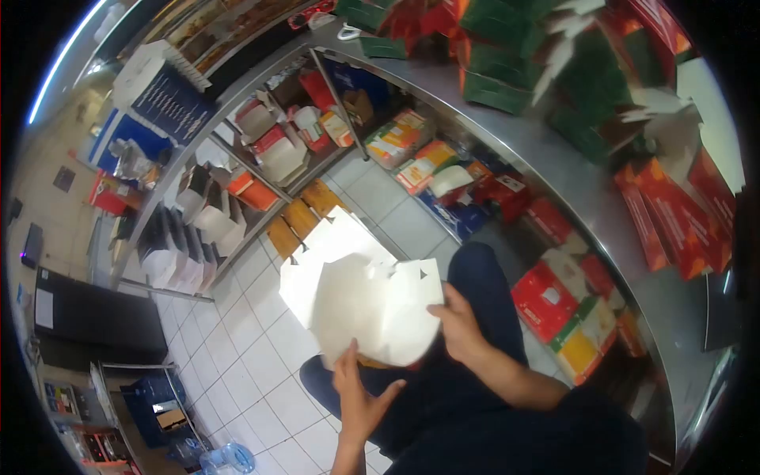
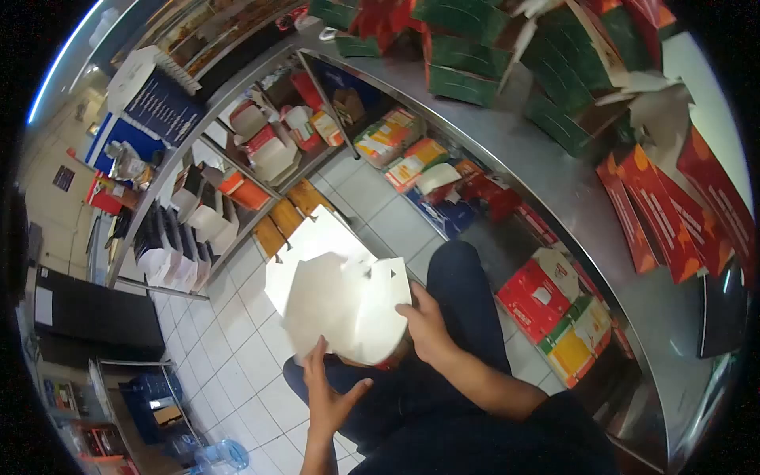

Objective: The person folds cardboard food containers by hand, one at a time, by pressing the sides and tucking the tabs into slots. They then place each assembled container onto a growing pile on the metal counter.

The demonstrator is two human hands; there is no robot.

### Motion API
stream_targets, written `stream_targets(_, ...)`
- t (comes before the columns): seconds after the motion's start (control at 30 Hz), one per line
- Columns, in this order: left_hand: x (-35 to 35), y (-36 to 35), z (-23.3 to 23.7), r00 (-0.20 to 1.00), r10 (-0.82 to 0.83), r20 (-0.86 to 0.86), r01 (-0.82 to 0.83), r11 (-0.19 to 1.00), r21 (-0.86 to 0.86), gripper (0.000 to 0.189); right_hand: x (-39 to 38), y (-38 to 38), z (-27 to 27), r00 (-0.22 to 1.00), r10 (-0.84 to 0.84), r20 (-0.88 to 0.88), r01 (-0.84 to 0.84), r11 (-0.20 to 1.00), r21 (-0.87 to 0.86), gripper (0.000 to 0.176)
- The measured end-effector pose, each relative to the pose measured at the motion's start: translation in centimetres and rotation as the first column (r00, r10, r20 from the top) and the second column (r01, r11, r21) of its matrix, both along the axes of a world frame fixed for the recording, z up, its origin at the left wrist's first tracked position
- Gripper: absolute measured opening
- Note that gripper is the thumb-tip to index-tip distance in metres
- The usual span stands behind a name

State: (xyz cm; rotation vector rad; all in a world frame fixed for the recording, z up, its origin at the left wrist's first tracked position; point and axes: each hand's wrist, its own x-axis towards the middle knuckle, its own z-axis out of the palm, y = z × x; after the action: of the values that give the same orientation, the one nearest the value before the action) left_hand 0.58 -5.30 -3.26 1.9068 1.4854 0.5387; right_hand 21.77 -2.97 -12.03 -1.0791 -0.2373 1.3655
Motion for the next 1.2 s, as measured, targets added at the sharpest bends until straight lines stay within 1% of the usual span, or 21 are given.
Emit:
stream_targets(0.03,-0.1,0.3,-0.9,1.000,0.015,0.001,-0.015,1.000,0.012,0.088,-0.4,-0.1,0.3,0.966,-0.034,0.257,-0.002,0.990,0.141,0.042)
stream_targets(0.07,-0.4,0.7,-2.4,0.877,0.165,0.450,-0.048,0.964,-0.260,0.088,-0.8,-0.4,1.0,0.930,-0.047,0.364,-0.017,0.985,0.171,0.031)
stream_targets(0.1,-0.5,0.8,-3.2,0.551,0.384,0.741,0.060,0.868,-0.494,0.090,-0.7,-0.5,2.3,0.846,-0.065,0.530,-0.115,0.947,0.300,0.031)
stream_targets(0.17,0.5,0.9,-2.4,0.199,0.497,0.845,0.120,0.843,-0.524,0.080,0.7,-0.5,4.5,0.434,-0.141,0.890,-0.539,0.751,0.381,0.034)
stream_targets(0.2,0.6,1.2,-1.6,0.068,0.549,0.833,0.173,0.816,-0.552,0.076,0.4,-0.6,5.2,0.468,-0.135,0.874,-0.636,0.636,0.438,0.039)
stream_targets(0.23,0.7,1.6,-1.1,-0.063,0.593,0.803,0.234,0.791,-0.566,0.072,0.0,-0.7,5.6,0.464,-0.136,0.875,-0.645,0.625,0.439,0.039)
stream_targets(0.27,0.7,1.9,-1.1,-0.077,0.585,0.807,0.229,0.799,-0.557,0.072,-0.3,-0.8,6.0,0.444,-0.159,0.882,-0.715,0.531,0.455,0.037)
stream_targets(0.3,0.7,2.1,-1.1,-0.046,0.640,0.767,0.136,0.764,-0.630,0.064,-0.5,-0.9,6.4,0.425,-0.183,0.886,-0.777,0.429,0.461,0.036)
stream_targets(0.33,0.9,2.3,-1.1,-0.023,0.694,0.720,0.040,0.720,-0.693,0.056,-0.5,-1.0,6.9,0.441,-0.196,0.876,-0.757,0.443,0.480,0.036)
stream_targets(0.37,1.3,2.4,-0.9,-0.037,0.684,0.728,0.037,0.729,-0.683,0.056,-0.8,-1.0,6.7,0.437,-0.201,0.877,-0.766,0.428,0.480,0.036)
stream_targets(0.43,2.7,2.5,-0.4,-0.007,0.619,0.785,-0.046,0.784,-0.619,0.035,-1.7,-1.5,5.8,0.718,-0.187,0.670,-0.422,0.648,0.633,0.036)
stream_targets(0.47,2.8,2.2,-0.7,-0.085,0.635,0.768,-0.026,0.769,-0.638,0.028,-2.7,-2.3,5.8,0.858,-0.042,0.513,-0.295,0.776,0.557,0.039)
stream_targets(0.63,3.2,1.4,-0.9,-0.002,0.563,0.827,-0.138,0.819,-0.558,0.031,-2.5,-1.5,6.2,0.797,0.090,0.597,-0.510,0.631,0.585,0.035)
stream_targets(0.7,3.1,0.8,-0.5,0.029,0.562,0.827,-0.137,0.821,-0.554,0.033,-1.8,-1.6,6.5,0.727,0.170,0.666,-0.629,0.555,0.545,0.039)
stream_targets(0.77,3.4,0.1,-0.5,0.095,0.520,0.849,-0.183,0.847,-0.499,0.037,-1.8,-1.5,6.4,0.710,0.150,0.688,-0.638,0.550,0.539,0.045)
stream_targets(0.87,5.2,-1.1,-0.1,-0.006,0.484,0.875,-0.192,0.858,-0.476,0.035,-3.3,-2.0,5.4,0.713,-0.069,0.698,-0.473,0.688,0.550,0.046)
stream_targets(0.9,5.8,-1.4,0.0,-0.037,0.484,0.874,-0.211,0.851,-0.481,0.035,-3.9,-2.1,5.3,0.711,-0.067,0.701,-0.479,0.683,0.551,0.046)
stream_targets(0.97,6.5,-1.4,0.5,-0.060,0.464,0.884,-0.222,0.857,-0.465,0.036,-4.9,-2.0,5.3,0.735,-0.162,0.658,-0.342,0.749,0.567,0.047)
stream_targets(1.0,6.7,-1.4,0.8,-0.079,0.447,0.891,-0.231,0.861,-0.453,0.036,-4.8,-2.1,5.1,0.736,-0.160,0.658,-0.346,0.747,0.568,0.047)
stream_targets(1.07,6.6,-2.5,0.7,-0.075,0.460,0.885,-0.200,0.862,-0.465,0.037,-4.7,-2.4,4.7,0.612,-0.274,0.742,-0.362,0.736,0.571,0.048)
stream_targets(1.2,6.3,-3.2,0.7,-0.084,0.525,0.847,-0.127,0.837,-0.532,0.037,-5.0,-3.1,4.2,0.718,-0.295,0.630,-0.259,0.727,0.636,0.044)
